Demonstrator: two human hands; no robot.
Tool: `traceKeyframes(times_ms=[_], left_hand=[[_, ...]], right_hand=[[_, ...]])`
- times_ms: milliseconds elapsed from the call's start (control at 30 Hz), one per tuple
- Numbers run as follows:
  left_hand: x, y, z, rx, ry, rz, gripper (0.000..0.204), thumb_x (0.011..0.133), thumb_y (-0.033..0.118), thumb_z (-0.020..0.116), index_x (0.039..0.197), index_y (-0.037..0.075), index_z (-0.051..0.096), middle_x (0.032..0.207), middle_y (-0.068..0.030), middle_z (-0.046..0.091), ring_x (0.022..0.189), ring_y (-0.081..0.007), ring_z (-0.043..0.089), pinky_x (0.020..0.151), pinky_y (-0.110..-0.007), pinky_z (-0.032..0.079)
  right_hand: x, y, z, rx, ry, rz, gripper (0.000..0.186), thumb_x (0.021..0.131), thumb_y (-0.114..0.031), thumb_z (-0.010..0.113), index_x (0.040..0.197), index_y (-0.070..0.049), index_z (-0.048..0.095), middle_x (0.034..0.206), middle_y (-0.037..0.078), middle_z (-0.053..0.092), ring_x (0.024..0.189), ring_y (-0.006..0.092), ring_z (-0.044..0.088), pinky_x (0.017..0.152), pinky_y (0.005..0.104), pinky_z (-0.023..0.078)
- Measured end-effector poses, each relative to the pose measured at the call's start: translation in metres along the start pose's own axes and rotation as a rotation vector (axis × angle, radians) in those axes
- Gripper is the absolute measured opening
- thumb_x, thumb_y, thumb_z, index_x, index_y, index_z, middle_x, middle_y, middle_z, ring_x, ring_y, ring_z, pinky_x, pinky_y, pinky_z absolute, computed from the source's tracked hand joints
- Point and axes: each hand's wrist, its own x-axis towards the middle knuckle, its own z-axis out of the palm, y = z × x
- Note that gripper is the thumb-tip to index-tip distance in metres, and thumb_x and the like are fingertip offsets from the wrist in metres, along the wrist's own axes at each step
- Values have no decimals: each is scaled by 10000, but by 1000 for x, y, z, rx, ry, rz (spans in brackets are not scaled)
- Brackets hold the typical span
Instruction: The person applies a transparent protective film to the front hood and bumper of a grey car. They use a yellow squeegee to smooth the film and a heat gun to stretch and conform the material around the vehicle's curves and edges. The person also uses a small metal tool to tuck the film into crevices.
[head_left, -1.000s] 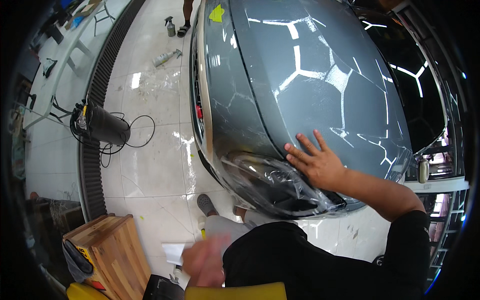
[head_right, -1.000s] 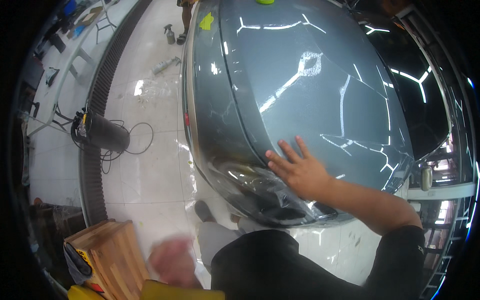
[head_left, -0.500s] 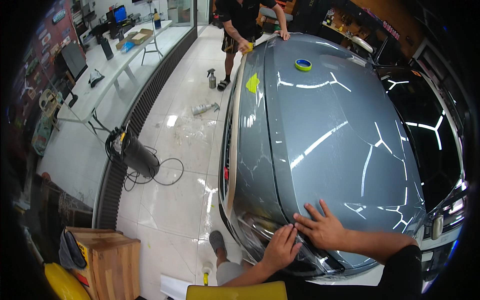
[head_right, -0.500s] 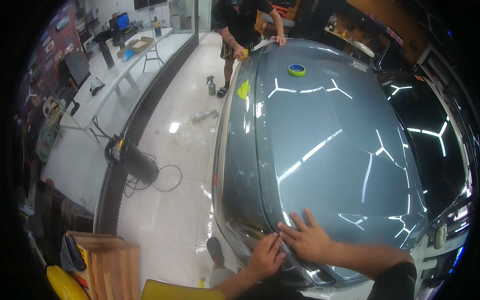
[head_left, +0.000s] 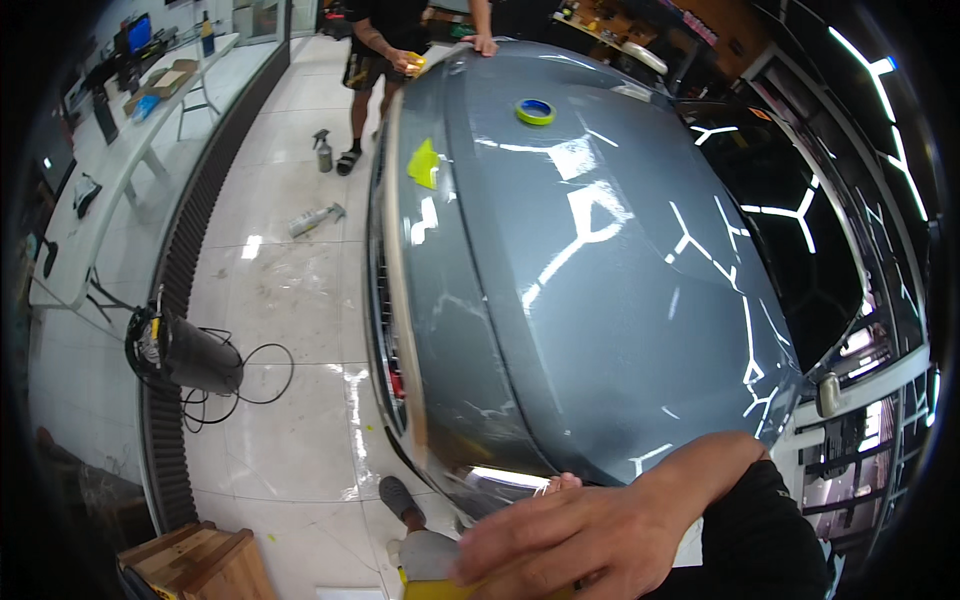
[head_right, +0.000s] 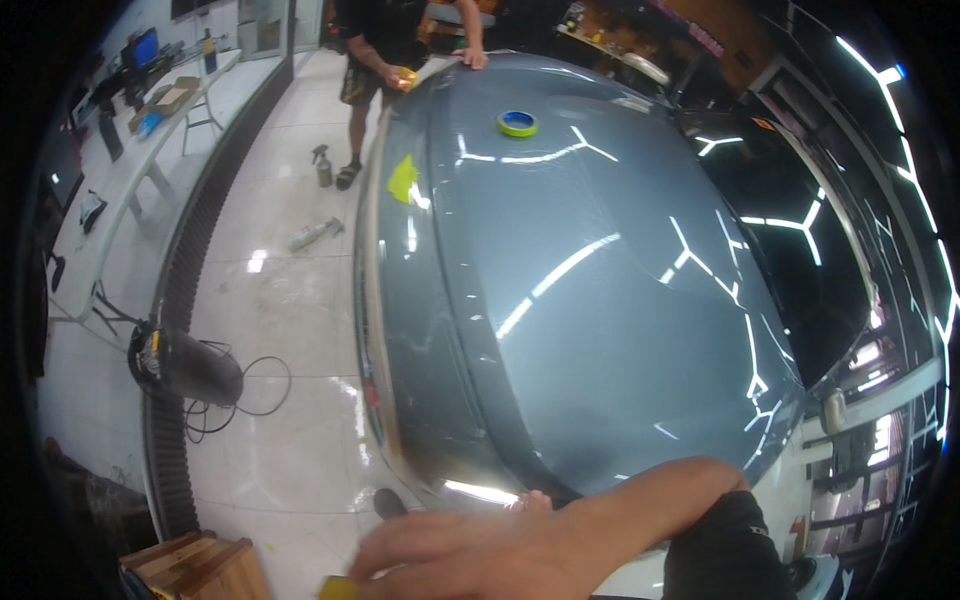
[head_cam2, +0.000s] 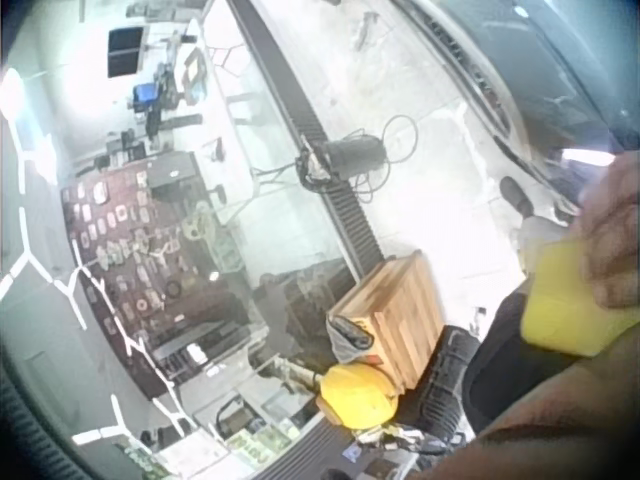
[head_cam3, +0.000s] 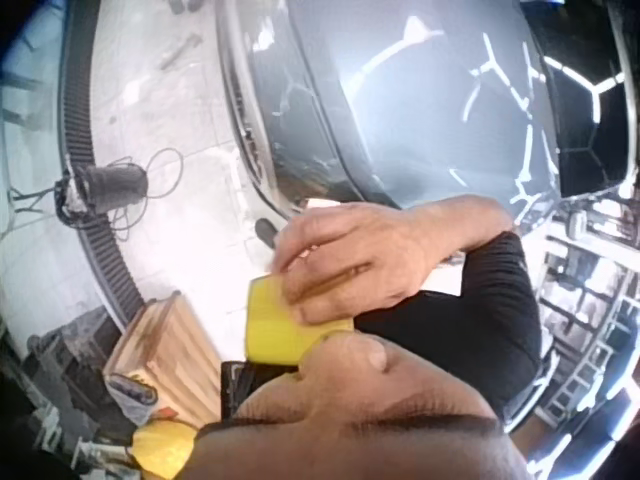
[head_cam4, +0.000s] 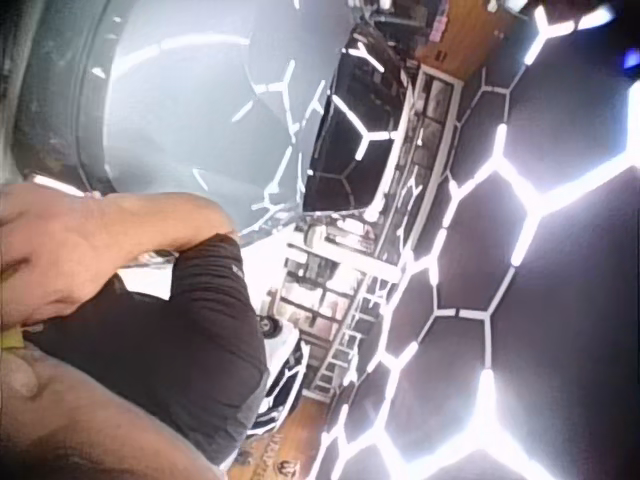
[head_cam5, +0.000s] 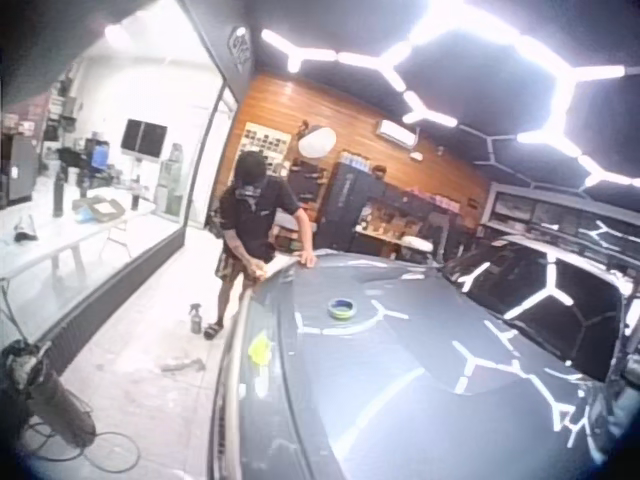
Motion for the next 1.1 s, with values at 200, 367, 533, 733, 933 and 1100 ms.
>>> traceKeyframes(times_ms=[200, 367, 533, 733, 933, 1100], left_hand=[[-9, -3, 18, -36, -52, -34, 600, 984, 458, 509, 1306, -46, 555, 1380, -182, 523, 1271, -304, 497, 1021, -381, 459], [-26, -5, 42, -147, -30, -58, 620, 979, 461, 513, 1327, -52, 537, 1397, -185, 493, 1265, -290, 488, 1018, -388, 451], [-23, -12, 33, -99, 46, -25, 605, 975, 431, 531, 1336, -55, 522, 1402, -185, 482, 1283, -289, 453, 1018, -390, 443], [-23, -17, 35, -79, 41, -10, 621, 963, 431, 549, 1337, -63, 508, 1397, -178, 481, 1301, -296, 420, 1021, -399, 440], [-24, -14, 33, -139, 15, 4, 619, 954, 420, 568, 1341, -59, 503, 1399, -175, 479, 1292, -296, 438, 1026, -399, 436], [-24, -21, 34, -120, 19, -13, 597, 953, 397, 576, 1342, -51, 509, 1398, -176, 486, 1284, -289, 460, 1033, -397, 435]], right_hand=[[-14, 138, -92, 232, 390, 1078, 464, 829, -161, 725, 1224, -25, 522, 1156, 128, 637, 1109, 221, 601, 930, 357, 492], [3, 263, -124, -63, 443, 992, 400, 818, -68, 667, 1178, -24, 496, 1023, 124, 603, 920, 225, 640, 850, 324, 499], [32, 307, -117, -176, 407, 1048, 246, 840, -74, 615, 1079, -21, 590, 980, 104, 628, 874, 197, 641, 773, 320, 521], [12, 350, -98, -1113, -326, 974, 144, 836, -94, 596, 975, -62, 621, 1028, 221, 667, 942, 391, 647, 800, 478, 508], [-6, 362, -80, -1222, -641, 911, 188, 852, -62, 561, 1027, -52, 627, 1094, 159, 656, 1033, 350, 626, 895, 447, 509], [-70, 262, 19, -840, -975, 737, 321, 854, -127, 603, 1172, -100, 642, 1079, 112, 652, 1035, 286, 603, 966, 436, 481]])
